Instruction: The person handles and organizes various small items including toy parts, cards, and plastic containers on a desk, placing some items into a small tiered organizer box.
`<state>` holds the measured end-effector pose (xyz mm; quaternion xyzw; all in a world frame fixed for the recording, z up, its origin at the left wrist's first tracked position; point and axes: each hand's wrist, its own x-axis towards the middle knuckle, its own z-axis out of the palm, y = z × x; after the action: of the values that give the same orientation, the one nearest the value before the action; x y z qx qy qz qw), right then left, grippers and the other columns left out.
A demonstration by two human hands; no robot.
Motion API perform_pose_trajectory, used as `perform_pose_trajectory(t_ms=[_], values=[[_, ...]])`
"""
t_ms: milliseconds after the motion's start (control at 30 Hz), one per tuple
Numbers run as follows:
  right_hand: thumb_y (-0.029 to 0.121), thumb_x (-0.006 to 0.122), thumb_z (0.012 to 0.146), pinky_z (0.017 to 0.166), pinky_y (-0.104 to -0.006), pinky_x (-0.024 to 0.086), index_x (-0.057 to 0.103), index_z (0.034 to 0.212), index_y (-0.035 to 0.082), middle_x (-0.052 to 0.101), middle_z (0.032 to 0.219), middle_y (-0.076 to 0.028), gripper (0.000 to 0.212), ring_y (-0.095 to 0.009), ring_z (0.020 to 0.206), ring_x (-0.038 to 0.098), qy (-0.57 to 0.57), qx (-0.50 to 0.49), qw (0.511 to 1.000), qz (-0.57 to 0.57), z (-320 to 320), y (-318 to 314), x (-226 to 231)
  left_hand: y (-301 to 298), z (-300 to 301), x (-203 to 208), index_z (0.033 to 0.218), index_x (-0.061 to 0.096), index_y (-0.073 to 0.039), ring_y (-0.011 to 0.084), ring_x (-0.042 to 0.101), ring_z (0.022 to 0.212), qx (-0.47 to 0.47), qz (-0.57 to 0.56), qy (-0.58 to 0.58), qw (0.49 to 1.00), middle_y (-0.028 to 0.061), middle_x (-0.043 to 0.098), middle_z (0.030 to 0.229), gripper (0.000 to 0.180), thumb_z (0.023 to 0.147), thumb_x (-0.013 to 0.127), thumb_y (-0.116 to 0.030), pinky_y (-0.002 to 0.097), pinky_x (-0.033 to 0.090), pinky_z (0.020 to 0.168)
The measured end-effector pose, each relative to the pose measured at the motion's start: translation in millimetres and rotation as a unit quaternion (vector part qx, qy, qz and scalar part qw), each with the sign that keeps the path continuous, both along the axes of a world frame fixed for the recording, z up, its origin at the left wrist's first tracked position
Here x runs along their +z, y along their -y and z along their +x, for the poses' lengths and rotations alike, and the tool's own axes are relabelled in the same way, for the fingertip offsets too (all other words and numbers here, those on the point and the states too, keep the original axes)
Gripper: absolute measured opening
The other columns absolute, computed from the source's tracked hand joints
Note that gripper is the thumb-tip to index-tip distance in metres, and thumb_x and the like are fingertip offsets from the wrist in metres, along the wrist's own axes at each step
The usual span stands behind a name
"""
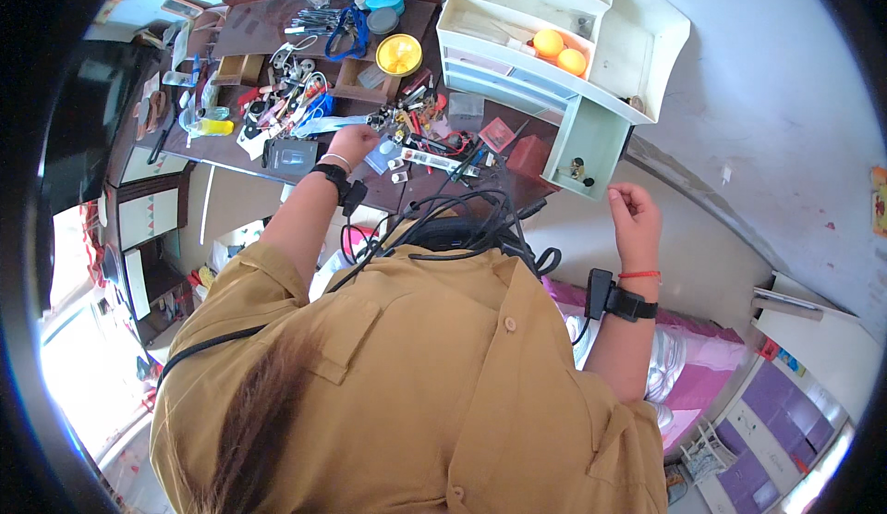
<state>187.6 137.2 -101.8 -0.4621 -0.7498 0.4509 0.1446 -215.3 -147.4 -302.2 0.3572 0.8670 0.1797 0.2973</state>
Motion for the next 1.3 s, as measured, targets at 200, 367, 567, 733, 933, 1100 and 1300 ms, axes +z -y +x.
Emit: perform_pose_trajectory(t_ms=[200, 367, 567, 733, 933, 1100, 1300], values=[[0.011, 0.064, 0.088, 0.062, -0.0193, 0.042, 0.065, 0.095, 0.001, 0.061, 0.078, 0.003, 0.012, -0.004, 0.069, 0.051, 0.021, -0.024, 0.999, 0.005, -3.6, 17.9, 6.4, -20.1, 13.5, -8.8, 0.093, 0.069, -0.008, 0.0296, 0.064, 0.084, -0.042, 0.070, -0.005, 0.997, 0.0128, 0.067, 0.089, 0.022, 0.072, 0.072, -0.014, 0.0379, 0.051, 0.077], [0.011, 0.064, 0.088, 0.064, -0.0190, 0.042, 0.065, 0.095, 0.000, 0.061, 0.079, 0.002, 0.012, -0.004, 0.070, 0.052, 0.003, -0.041, 0.999, -0.018, 5.0, 29.7, 3.0, -34.5, 19.3, -1.0, 0.092, 0.065, -0.011, 0.0321, 0.061, 0.094, -0.144, 0.038, -0.067, 0.987, 0.0118, 0.064, 0.088, 0.023, 0.070, 0.071, -0.011, 0.0407, 0.049, 0.083], [0.011, 0.064, 0.088, 0.064, -0.0197, 0.042, 0.065, 0.094, 0.000, 0.062, 0.079, 0.002, 0.012, -0.005, 0.070, 0.052, 0.010, -0.063, 0.998, -0.010, 12.1, 38.0, 10.1, -33.3, 12.1, -1.1, 0.091, 0.066, -0.009, 0.0315, 0.064, 0.086, -0.137, 0.036, -0.055, 0.988, 0.0136, 0.065, 0.087, 0.017, 0.075, 0.068, -0.013, 0.0409, 0.051, 0.077], [0.014, 0.064, 0.089, 0.063, -0.0202, 0.041, 0.065, 0.095, 0.002, 0.061, 0.078, 0.002, 0.013, -0.005, 0.070, 0.051, 0.013, -0.064, 0.998, 0.004, 14.7, 34.6, 15.6, -33.9, 0.8, 33.1, 0.094, 0.070, -0.004, 0.0235, 0.066, 0.078, -0.023, 0.102, 0.109, 0.989, 0.0126, 0.069, 0.087, 0.018, 0.081, 0.070, -0.015, 0.0328, 0.051, 0.072], [0.013, 0.064, 0.089, 0.062, -0.0193, 0.040, 0.065, 0.095, 0.002, 0.060, 0.079, 0.003, 0.013, -0.004, 0.069, 0.050, -0.038, -0.064, 0.997, -0.016, -2.1, 27.0, 33.2, -35.4, -8.0, 113.0, 0.097, 0.068, 0.000, 0.0143, 0.064, 0.081, -0.045, 0.169, 0.135, 0.975, 0.0086, 0.069, 0.091, 0.017, 0.084, 0.068, -0.011, 0.0268, 0.051, 0.075], [0.014, 0.063, 0.089, 0.061, -0.0194, 0.039, 0.065, 0.096, 0.003, 0.058, 0.079, 0.004, 0.014, -0.004, 0.067, 0.047, -0.093, -0.026, 0.995, -0.028, -23.9, 19.9, 58.8, -46.4, 7.8, 193.8, 0.100, 0.065, 0.002, 0.0108, 0.064, 0.080, -0.081, 0.218, 0.128, 0.964, 0.0063, 0.068, 0.086, 0.017, 0.086, 0.066, -0.008, 0.0250, 0.051, 0.073], [0.012, 0.063, 0.089, 0.065, -0.0190, 0.040, 0.065, 0.096, 0.002, 0.059, 0.081, 0.004, 0.012, -0.004, 0.072, 0.049, -0.121, 0.031, 0.992, -0.004, -41.3, 10.9, 70.3, -85.6, 15.0, 228.0, 0.092, 0.067, -0.003, 0.0127, 0.058, 0.077, -0.115, 0.280, -0.013, 0.953, 0.0045, 0.064, 0.090, 0.014, 0.081, 0.070, -0.012, 0.0253, 0.046, 0.070]])
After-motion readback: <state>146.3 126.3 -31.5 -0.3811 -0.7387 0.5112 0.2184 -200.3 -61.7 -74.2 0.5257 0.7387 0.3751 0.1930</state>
